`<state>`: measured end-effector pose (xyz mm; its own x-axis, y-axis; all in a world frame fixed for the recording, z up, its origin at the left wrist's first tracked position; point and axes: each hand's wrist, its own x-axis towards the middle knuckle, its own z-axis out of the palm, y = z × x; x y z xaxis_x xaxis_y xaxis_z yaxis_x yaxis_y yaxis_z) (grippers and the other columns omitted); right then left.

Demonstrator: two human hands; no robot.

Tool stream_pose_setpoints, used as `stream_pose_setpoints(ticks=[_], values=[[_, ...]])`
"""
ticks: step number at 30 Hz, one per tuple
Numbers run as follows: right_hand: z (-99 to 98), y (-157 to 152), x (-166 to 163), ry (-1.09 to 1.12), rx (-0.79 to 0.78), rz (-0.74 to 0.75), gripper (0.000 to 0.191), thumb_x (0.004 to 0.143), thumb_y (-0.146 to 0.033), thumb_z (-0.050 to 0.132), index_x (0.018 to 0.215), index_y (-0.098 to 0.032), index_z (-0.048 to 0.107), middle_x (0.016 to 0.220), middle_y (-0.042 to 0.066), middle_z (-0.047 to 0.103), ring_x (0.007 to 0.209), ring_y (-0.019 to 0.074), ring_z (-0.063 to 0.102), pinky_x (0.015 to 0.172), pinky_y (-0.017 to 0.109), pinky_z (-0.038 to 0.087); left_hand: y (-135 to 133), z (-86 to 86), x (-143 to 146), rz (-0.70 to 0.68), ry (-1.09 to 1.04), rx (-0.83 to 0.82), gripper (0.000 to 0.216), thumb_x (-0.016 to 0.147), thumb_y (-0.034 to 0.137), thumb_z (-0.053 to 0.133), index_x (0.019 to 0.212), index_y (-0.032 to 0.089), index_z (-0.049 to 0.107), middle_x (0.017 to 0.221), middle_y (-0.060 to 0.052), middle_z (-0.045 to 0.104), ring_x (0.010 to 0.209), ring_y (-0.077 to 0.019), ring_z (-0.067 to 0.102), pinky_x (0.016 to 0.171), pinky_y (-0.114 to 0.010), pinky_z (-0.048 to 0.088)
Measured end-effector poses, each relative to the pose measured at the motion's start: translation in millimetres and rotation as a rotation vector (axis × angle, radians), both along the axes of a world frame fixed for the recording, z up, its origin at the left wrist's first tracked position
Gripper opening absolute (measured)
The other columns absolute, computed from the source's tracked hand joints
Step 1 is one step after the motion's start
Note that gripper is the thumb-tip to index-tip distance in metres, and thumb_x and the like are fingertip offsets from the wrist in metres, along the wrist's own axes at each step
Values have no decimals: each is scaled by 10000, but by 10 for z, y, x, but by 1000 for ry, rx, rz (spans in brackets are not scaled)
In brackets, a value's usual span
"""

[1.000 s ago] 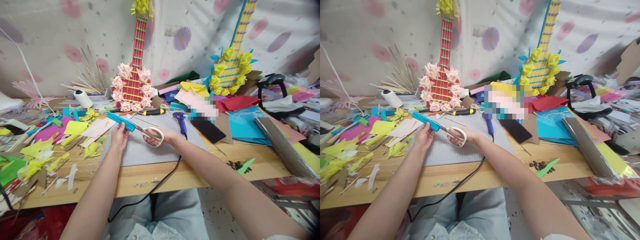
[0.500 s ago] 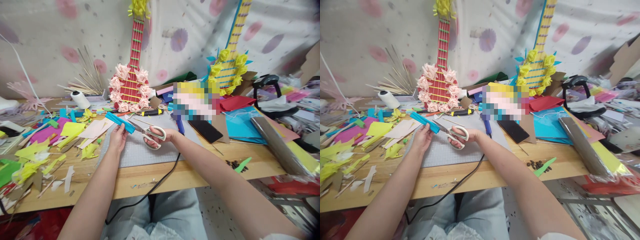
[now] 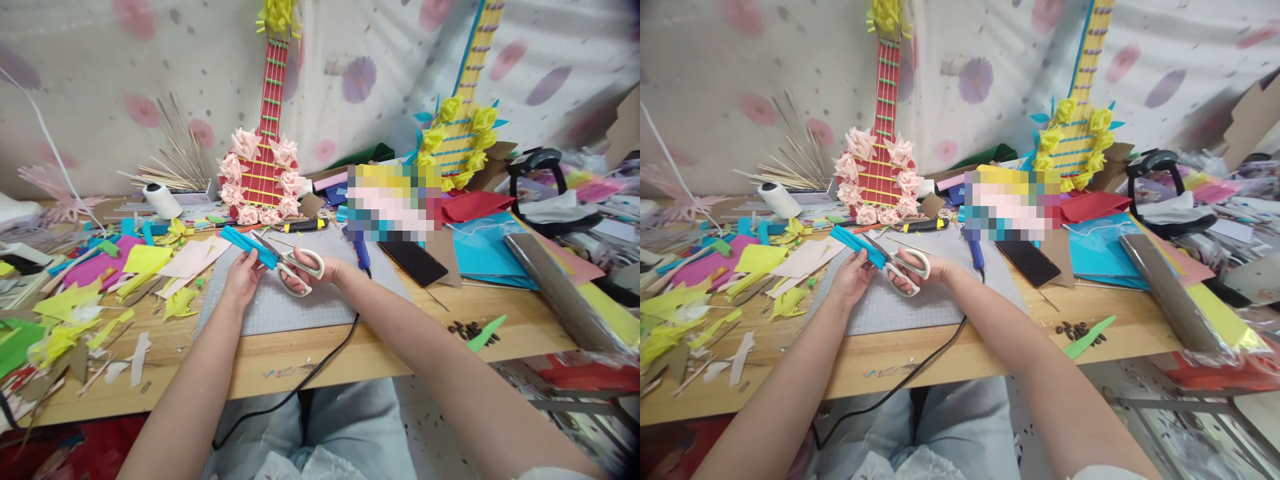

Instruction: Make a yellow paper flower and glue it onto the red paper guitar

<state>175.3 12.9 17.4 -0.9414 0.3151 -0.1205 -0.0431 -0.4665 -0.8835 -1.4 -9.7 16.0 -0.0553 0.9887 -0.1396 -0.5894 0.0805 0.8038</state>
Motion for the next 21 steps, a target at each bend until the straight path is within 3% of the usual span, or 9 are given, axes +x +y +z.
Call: stream_pose_setpoints(ticks=[5, 13, 21], values=[[-5, -39, 7, -14, -16, -116, 550, 815, -630, 262, 786, -121, 470, 492, -58, 362, 378, 38, 313, 348, 140, 264, 17, -14, 7, 31, -9, 2, 156, 644, 230, 699, 703, 146, 582, 669, 8, 649, 604, -94, 599, 592, -216, 469], [55, -64, 59, -90, -62, -135, 470, 882, -520, 227, 767, -126, 456, 481, -66, 317, 376, 28, 232, 341, 134, 190, 19, -42, 21, 43, 30, 12, 180, 623, 246, 712, 688, 131, 589, 667, -11, 651, 593, -103, 594, 582, -225, 464], [187, -182, 170, -255, -55, -152, 584, 889, -507, 69, 796, -108, 486, 530, -27, 404, 450, 60, 357, 448, 223, 275, -2, -35, 25, 22, 47, 14, 208, 592, 248, 730, 699, 130, 596, 668, -8, 648, 609, -111, 595, 593, -240, 472]])
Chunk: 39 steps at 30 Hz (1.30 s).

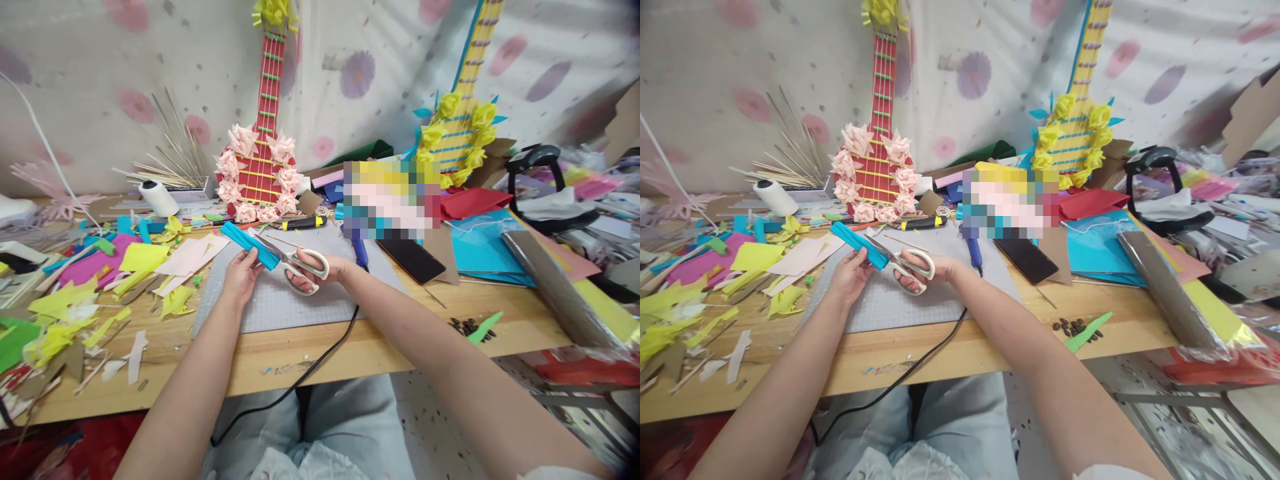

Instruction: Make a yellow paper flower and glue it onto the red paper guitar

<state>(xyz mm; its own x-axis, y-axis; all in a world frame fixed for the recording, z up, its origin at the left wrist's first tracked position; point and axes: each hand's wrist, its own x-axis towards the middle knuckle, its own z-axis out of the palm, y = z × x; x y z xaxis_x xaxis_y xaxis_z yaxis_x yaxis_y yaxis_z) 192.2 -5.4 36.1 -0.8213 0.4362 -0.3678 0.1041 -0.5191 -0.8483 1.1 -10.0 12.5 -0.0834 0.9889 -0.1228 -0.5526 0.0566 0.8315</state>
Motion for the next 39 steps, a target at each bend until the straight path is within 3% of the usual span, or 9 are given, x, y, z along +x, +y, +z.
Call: stream_pose_setpoints(ticks=[8, 15, 18, 22, 30, 39], values=[[-1, 26, -1, 139, -1, 59, 659, 883, -487, -23, 781, -116, 512, 540, -6, 443, 468, 74, 416, 485, 235, 315, -56, 30, 63, -136, 55, -13, 218, 587, 261, 734, 687, 114, 607, 678, -29, 648, 605, -121, 595, 600, -257, 479], [-50, 202, -130, 95, 104, -19, 647, 832, -620, 118, 769, -111, 512, 518, -5, 461, 415, 71, 404, 421, 206, 330, -30, 25, 74, -93, 43, -4, 194, 595, 251, 727, 687, 128, 608, 673, -23, 649, 604, -117, 592, 608, -253, 472], [-54, 210, -174, 175, 100, 25, 639, 796, -665, 152, 764, -126, 493, 516, -23, 437, 412, 64, 396, 429, 197, 332, -22, 25, 77, -85, 50, -4, 208, 583, 261, 734, 681, 126, 609, 666, -19, 645, 597, -116, 589, 603, -253, 466], [-36, 179, -243, 228, 81, 63, 612, 801, -662, 133, 677, -145, 436, 505, -23, 429, 420, 68, 402, 446, 203, 349, -32, 24, 92, -91, 46, -24, 216, 572, 260, 741, 686, 129, 614, 651, -13, 639, 587, -106, 582, 598, -236, 452], [-105, 165, -326, 237, 44, -77, 500, 823, -611, 286, 729, -145, 440, 463, -57, 382, 372, 44, 334, 371, 152, 288, -7, -30, 74, -69, 33, 21, 200, 602, 278, 721, 670, 139, 594, 635, 3, 619, 573, -92, 567, 629, -241, 447], [-76, 197, -320, 228, -20, -85, 599, 825, -634, 167, 737, -126, 471, 461, -33, 410, 377, 58, 372, 374, 168, 319, -37, -35, 115, -93, 147, 63, 270, 542, 335, 745, 633, 139, 582, 592, -4, 611, 570, -118, 576, 619, -257, 463]])
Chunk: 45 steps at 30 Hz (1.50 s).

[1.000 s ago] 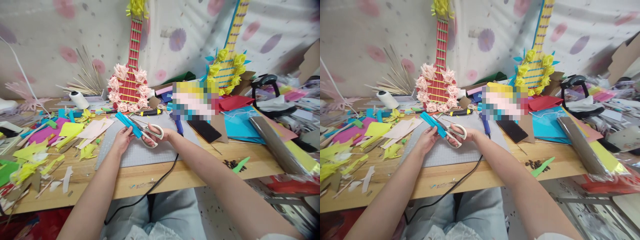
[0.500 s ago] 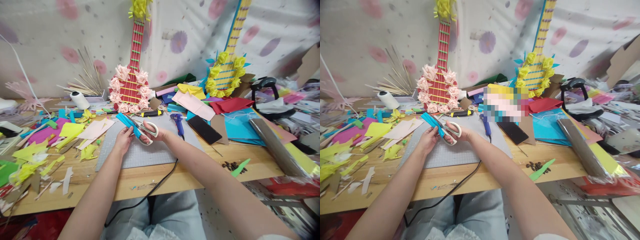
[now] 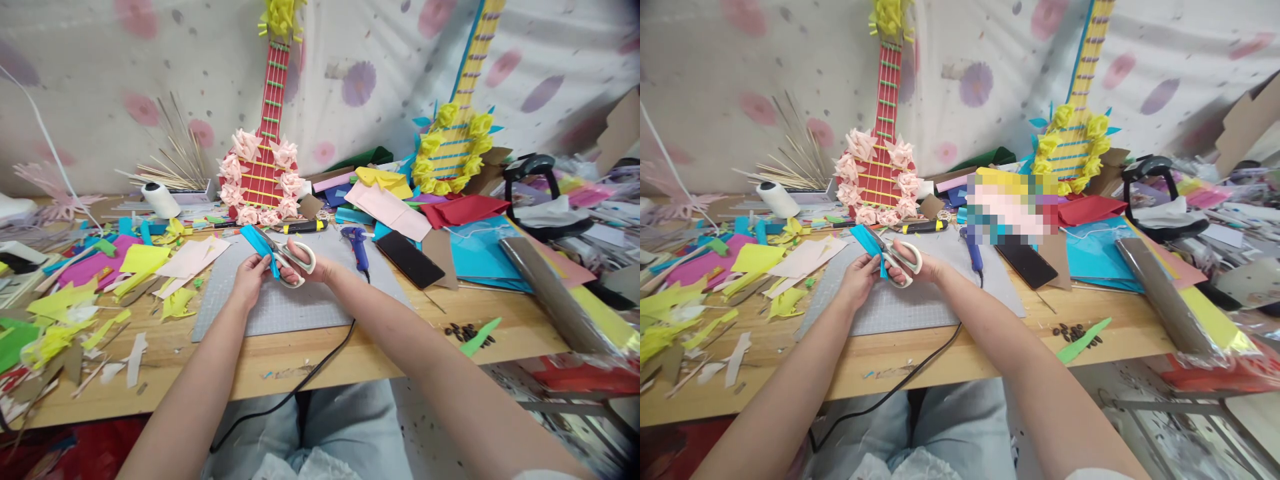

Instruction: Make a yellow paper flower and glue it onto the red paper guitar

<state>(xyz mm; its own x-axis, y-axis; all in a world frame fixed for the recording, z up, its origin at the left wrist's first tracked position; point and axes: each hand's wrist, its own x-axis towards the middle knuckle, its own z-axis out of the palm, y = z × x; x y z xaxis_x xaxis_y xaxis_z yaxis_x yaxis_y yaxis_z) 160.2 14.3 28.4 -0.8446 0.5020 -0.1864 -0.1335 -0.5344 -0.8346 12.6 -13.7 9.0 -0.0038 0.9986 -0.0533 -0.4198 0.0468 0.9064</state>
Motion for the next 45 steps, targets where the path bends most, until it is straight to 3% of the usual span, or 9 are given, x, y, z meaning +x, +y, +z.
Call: stream_pose_setpoints(ticks=[10, 17, 21, 25, 28, 33, 38, 42, 45], values=[[23, -5, -38, -54, 41, -130, 519, 858, -567, 244, 718, -125, 476, 416, -63, 364, 322, 33, 307, 318, 133, 262, 12, -17, 1, 0, 25, 6, 294, 536, 351, 743, 676, 138, 598, 624, -21, 628, 593, -124, 584, 617, -255, 464], [51, 48, -18, -45, 9, -113, 532, 863, -566, 227, 714, -123, 482, 429, -53, 373, 340, 30, 309, 335, 138, 274, -17, -16, 5, -4, 105, -4, 327, 536, 370, 737, 705, 122, 607, 663, -15, 629, 612, -113, 573, 640, -250, 462], [132, 101, 98, -47, 118, -265, 451, 842, -554, 346, 712, -140, 470, 441, -66, 361, 349, 27, 321, 346, 141, 286, -27, -7, -7, 9, 157, -55, 371, 461, 375, 765, 656, 113, 588, 611, -4, 601, 564, -109, 545, 622, -266, 464], [206, 84, 212, -236, 332, -522, 378, 696, -505, 608, 751, -160, 462, 515, -44, 464, 421, 60, 444, 397, 180, 368, -21, 39, -63, 1, 215, -114, 383, 436, 374, 769, 653, 116, 585, 601, -4, 592, 534, -106, 529, 567, -252, 451], [176, 27, 189, -347, 420, -581, 398, 601, -415, 713, 783, -162, 466, 574, -26, 524, 492, 80, 506, 477, 209, 429, -34, 102, -92, -84, 268, -113, 365, 466, 371, 756, 675, 121, 592, 612, 5, 589, 523, -95, 517, 534, -231, 429], [61, -53, -2, -312, 376, -554, 421, 513, -319, 757, 768, -158, 462, 548, -41, 518, 487, 84, 508, 467, 209, 415, -74, 171, -103, -229, 373, -63, 356, 511, 392, 727, 719, 131, 603, 652, 3, 599, 542, -93, 513, 510, -210, 407], [34, -80, -136, -330, 339, -694, 428, 471, -262, 745, 743, -171, 427, 539, -64, 497, 464, 75, 485, 438, 205, 381, -49, 92, -117, -173, 453, -29, 309, 564, 381, 700, 722, 133, 604, 602, 19, 570, 478, -67, 458, 437, -179, 360], [7, -67, -184, -322, 369, -863, 441, 469, -209, 726, 765, -182, 399, 601, -77, 499, 506, 68, 493, 503, 221, 415, -37, 40, -64, -106, 335, -67, 297, 615, 359, 678, 801, 139, 604, 670, -9, 619, 534, -98, 545, 496, -207, 446], [-42, -29, -200, -317, 379, -956, 415, 508, -194, 695, 794, -186, 394, 628, -72, 511, 539, 72, 499, 543, 232, 425, -67, 69, -11, -145, 201, -136, 289, 679, 342, 638, 877, 135, 597, 780, -52, 651, 614, -133, 610, 575, -267, 510]])
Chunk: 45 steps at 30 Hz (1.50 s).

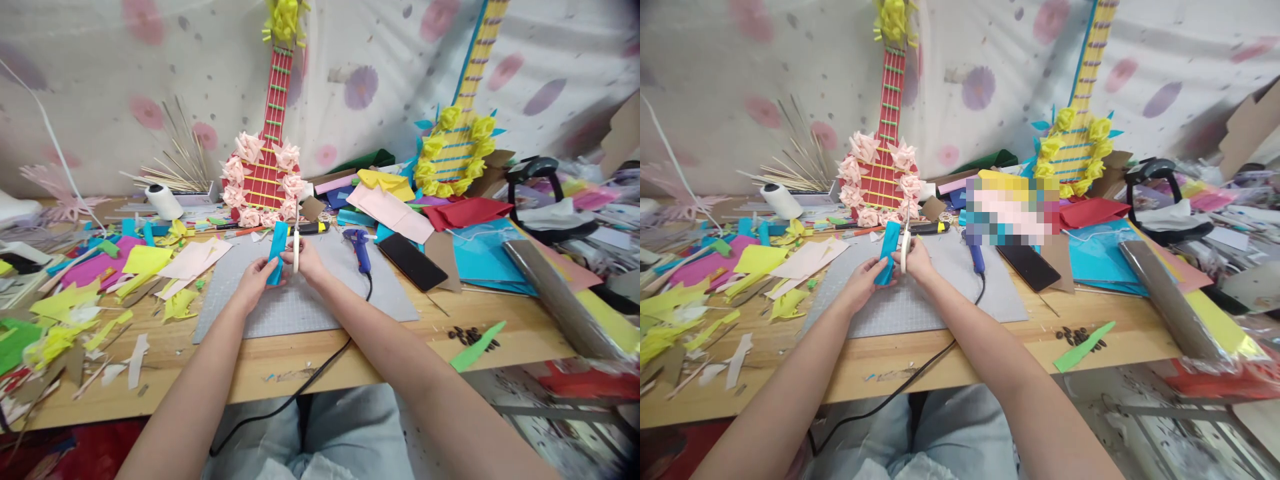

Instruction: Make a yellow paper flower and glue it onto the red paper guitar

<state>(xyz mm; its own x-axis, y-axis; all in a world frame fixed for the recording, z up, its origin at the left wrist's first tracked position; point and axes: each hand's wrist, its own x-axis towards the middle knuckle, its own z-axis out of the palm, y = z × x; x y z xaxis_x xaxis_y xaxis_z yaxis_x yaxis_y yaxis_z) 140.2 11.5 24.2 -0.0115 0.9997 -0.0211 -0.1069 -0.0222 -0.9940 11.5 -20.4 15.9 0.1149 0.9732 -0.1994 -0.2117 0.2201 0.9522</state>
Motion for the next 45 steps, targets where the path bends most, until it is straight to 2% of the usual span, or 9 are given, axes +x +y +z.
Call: stream_pose_setpoints(ticks=[5, 8, 13, 16, 19, 22, 29, 36, 45], values=[[-73, 50, -11, 34, 12, -91, 412, 523, -193, 691, 795, -195, 382, 641, -74, 508, 554, 68, 500, 593, 242, 430, -43, 67, 32, -3, 16, -72, 147, 715, 206, 612, 804, 89, 605, 736, -83, 656, 603, -132, 630, 557, -242, 523], [-52, 31, 30, 28, 5, -31, 445, 515, -267, 724, 778, -198, 372, 618, -76, 491, 533, 72, 495, 562, 240, 422, -41, 84, 10, 45, 54, -59, 88, 700, 143, 613, 763, 84, 601, 673, -69, 650, 551, -123, 619, 527, -229, 519], [108, -60, 384, -233, -46, 219, 431, 615, -511, 637, 769, -187, 399, 578, -60, 451, 472, 67, 423, 460, 217, 346, 7, 114, -108, 193, -5, -50, 58, 708, 131, 600, 746, 87, 593, 644, -52, 647, 529, -108, 611, 513, -209, 512], [211, -99, 676, -566, 37, 509, 409, 650, -534, 606, 771, -172, 461, 637, -36, 483, 549, 77, 433, 502, 210, 338, 47, 126, -178, 276, -95, -60, 48, 723, 131, 583, 752, 94, 593, 671, -42, 650, 552, -89, 612, 510, -184, 502], [282, -104, 831, -824, 90, 703, 429, 633, -535, 627, 817, -164, 517, 762, -3, 544, 649, 97, 459, 560, 210, 345, 64, 118, -203, 274, -121, -46, 72, 713, 152, 597, 767, 105, 598, 698, -37, 656, 577, -91, 618, 519, -188, 504], [325, -90, 810, -882, 117, 801, 438, 666, -548, 589, 856, -158, 535, 810, 13, 555, 683, 107, 462, 576, 211, 348, 44, 103, -184, 218, -92, -29, 126, 675, 184, 634, 771, 111, 601, 697, -40, 660, 583, -116, 626, 537, -225, 515], [431, -112, 640, -786, 75, 841, 455, 690, -613, 516, 702, -159, 478, 599, -29, 462, 527, 77, 407, 498, 216, 344, -18, 97, -110, 103, -36, -41, 158, 625, 190, 661, 735, 102, 590, 642, -50, 654, 542, -136, 620, 539, -257, 517], [483, -107, 660, -764, 35, 885, 469, 687, -627, 505, 629, -166, 442, 548, -38, 435, 477, 66, 387, 445, 213, 335, -16, 82, -109, 73, -12, -61, 129, 647, 174, 643, 733, 90, 595, 624, -52, 645, 527, -126, 613, 487, -220, 499], [437, -101, 689, -678, -76, 857, 435, 676, -590, 549, 686, -165, 459, 522, -60, 426, 427, 50, 385, 410, 196, 319, -23, 86, -94, 60, -6, -88, 99, 648, 147, 638, 717, 92, 594, 636, -59, 648, 541, -127, 619, 481, -211, 497]])
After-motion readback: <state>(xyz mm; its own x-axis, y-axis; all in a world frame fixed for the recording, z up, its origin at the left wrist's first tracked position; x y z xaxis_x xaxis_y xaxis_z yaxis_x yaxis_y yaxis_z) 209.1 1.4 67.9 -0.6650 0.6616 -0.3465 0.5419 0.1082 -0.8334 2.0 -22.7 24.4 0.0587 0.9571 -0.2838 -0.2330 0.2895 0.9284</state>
